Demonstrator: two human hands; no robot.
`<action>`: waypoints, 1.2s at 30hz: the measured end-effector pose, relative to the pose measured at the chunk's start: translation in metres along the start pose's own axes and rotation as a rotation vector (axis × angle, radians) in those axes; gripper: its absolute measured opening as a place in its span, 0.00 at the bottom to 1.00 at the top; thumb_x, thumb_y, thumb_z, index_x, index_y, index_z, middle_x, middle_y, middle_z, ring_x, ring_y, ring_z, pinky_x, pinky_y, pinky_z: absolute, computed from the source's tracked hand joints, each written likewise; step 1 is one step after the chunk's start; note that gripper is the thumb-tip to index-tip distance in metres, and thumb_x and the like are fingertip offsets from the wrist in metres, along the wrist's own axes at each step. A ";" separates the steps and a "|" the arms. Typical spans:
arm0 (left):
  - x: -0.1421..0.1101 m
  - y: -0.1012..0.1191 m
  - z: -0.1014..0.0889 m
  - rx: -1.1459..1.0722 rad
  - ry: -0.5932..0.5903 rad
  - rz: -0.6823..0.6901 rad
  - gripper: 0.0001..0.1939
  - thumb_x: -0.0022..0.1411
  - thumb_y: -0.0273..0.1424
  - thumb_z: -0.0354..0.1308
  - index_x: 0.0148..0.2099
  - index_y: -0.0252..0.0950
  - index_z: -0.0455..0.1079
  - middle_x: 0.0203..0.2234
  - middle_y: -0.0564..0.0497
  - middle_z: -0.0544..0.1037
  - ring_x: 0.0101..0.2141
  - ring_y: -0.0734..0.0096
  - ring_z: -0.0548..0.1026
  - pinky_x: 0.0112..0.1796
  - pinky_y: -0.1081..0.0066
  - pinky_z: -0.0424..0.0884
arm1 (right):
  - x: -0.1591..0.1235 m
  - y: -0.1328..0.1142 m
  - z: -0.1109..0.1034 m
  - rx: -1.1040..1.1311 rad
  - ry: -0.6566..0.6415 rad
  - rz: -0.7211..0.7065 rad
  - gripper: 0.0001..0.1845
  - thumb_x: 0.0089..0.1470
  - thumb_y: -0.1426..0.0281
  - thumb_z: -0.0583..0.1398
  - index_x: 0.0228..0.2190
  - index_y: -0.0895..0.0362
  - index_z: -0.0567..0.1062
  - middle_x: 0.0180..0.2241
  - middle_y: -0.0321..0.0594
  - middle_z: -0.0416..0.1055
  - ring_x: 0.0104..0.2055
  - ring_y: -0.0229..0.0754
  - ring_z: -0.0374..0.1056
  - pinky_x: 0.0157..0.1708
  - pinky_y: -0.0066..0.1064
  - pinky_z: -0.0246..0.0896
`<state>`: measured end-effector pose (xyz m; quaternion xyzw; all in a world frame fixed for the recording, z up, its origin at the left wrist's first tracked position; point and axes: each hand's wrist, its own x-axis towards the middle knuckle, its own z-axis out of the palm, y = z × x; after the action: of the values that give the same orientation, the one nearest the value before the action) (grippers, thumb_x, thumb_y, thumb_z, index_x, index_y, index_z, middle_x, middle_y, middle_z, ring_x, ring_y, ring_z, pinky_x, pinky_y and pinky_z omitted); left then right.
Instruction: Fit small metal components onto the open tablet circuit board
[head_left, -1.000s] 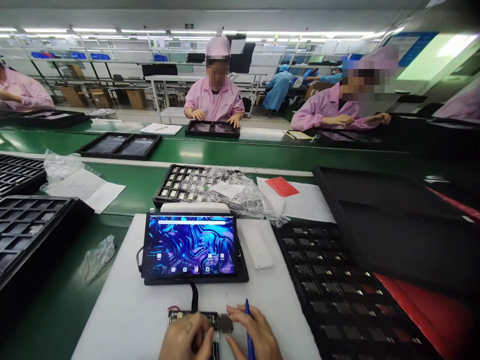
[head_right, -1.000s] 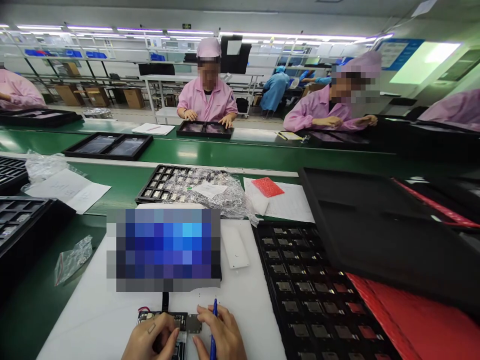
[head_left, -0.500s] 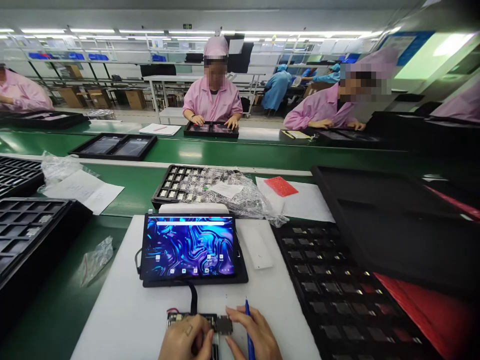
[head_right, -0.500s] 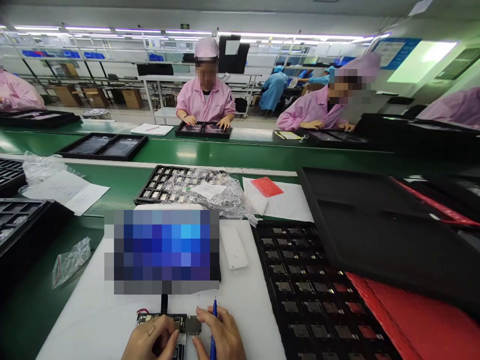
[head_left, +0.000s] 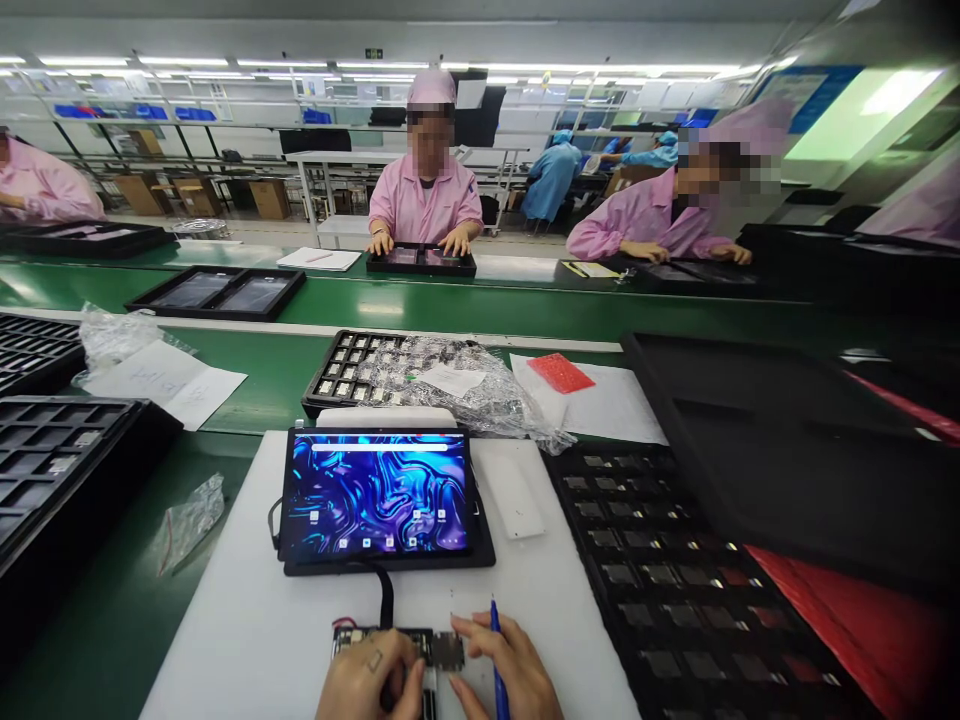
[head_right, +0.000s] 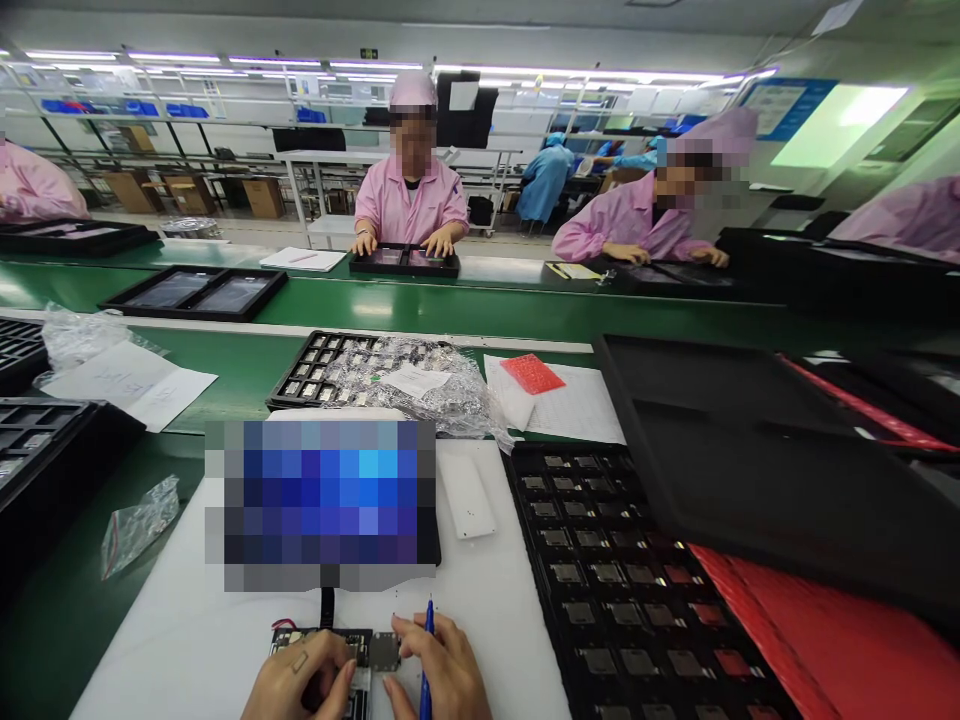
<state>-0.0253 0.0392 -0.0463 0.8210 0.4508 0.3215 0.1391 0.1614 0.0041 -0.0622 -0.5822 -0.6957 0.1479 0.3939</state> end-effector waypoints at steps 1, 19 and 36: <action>0.000 0.001 -0.001 -0.004 -0.001 -0.016 0.11 0.62 0.27 0.47 0.26 0.41 0.57 0.13 0.62 0.64 0.12 0.81 0.63 0.16 0.81 0.57 | 0.000 0.001 -0.001 -0.006 -0.014 -0.010 0.24 0.41 0.81 0.60 0.41 0.50 0.71 0.32 0.37 0.73 0.42 0.47 0.72 0.41 0.32 0.70; 0.013 0.025 -0.002 0.444 -0.324 -0.140 0.09 0.50 0.19 0.54 0.28 0.38 0.71 0.21 0.54 0.78 0.23 0.67 0.78 0.25 0.73 0.70 | 0.002 0.002 0.001 0.031 0.002 -0.058 0.24 0.42 0.82 0.59 0.42 0.50 0.73 0.29 0.35 0.73 0.41 0.45 0.72 0.43 0.31 0.69; 0.009 0.025 0.001 0.468 -0.254 -0.046 0.12 0.51 0.17 0.49 0.27 0.37 0.69 0.21 0.50 0.77 0.23 0.66 0.77 0.26 0.70 0.72 | 0.006 0.008 -0.005 -0.051 -0.053 -0.154 0.14 0.53 0.77 0.60 0.42 0.52 0.73 0.26 0.36 0.75 0.40 0.47 0.75 0.39 0.31 0.73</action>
<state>-0.0048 0.0327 -0.0307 0.8540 0.5106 0.0998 0.0081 0.1704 0.0107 -0.0620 -0.5326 -0.7522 0.1145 0.3707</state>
